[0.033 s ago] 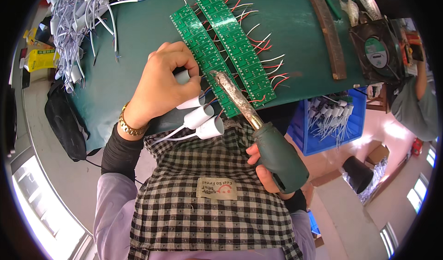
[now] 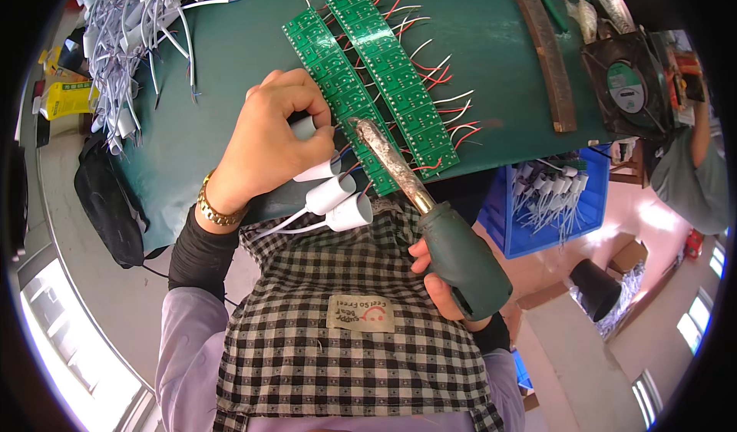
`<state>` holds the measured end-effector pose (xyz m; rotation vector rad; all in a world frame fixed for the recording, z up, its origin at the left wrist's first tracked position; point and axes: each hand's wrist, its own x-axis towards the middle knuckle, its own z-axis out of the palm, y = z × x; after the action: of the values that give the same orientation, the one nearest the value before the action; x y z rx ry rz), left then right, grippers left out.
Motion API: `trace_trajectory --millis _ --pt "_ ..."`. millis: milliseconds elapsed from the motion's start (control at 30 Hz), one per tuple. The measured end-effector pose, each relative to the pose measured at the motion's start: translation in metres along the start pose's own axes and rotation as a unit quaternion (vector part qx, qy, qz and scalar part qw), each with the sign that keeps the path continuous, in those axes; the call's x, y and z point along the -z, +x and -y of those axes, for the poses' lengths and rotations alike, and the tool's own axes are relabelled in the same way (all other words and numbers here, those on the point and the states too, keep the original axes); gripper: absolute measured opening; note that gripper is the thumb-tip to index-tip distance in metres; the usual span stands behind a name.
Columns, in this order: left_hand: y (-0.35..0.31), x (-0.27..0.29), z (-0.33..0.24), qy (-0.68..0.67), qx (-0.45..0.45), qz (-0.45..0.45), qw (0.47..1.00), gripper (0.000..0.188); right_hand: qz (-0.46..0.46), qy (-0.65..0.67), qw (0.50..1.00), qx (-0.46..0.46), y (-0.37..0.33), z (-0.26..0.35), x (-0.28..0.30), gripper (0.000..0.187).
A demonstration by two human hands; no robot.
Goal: The person assembles led wiring bundles and white plastic sockets onto a circuit panel using a soldering iron.
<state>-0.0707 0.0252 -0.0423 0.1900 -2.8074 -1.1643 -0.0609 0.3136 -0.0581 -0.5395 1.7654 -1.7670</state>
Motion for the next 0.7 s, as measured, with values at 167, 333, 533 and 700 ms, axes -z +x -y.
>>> trace_trajectory --millis 167,333,533,700 --pt "0.0003 -0.0008 0.0003 0.025 -0.023 -0.020 0.999 0.008 0.058 -0.041 0.996 0.045 0.0047 -0.0062 0.0040 0.047" --pt "0.0009 -0.0015 0.0017 0.000 -0.014 -0.020 1.000 0.008 0.035 -0.032 0.999 -0.017 0.0030 -0.0005 0.0038 0.039" --pt "-0.0002 0.0002 -0.0009 0.009 -0.010 -0.018 1.000 0.008 0.026 -0.012 1.000 -0.004 0.0002 -0.0073 0.0049 0.037" --pt "0.0017 -0.0013 -0.0007 0.017 -0.018 -0.018 1.000 0.008 -0.051 0.088 0.995 -0.014 -0.0015 0.0000 -0.0021 0.040"
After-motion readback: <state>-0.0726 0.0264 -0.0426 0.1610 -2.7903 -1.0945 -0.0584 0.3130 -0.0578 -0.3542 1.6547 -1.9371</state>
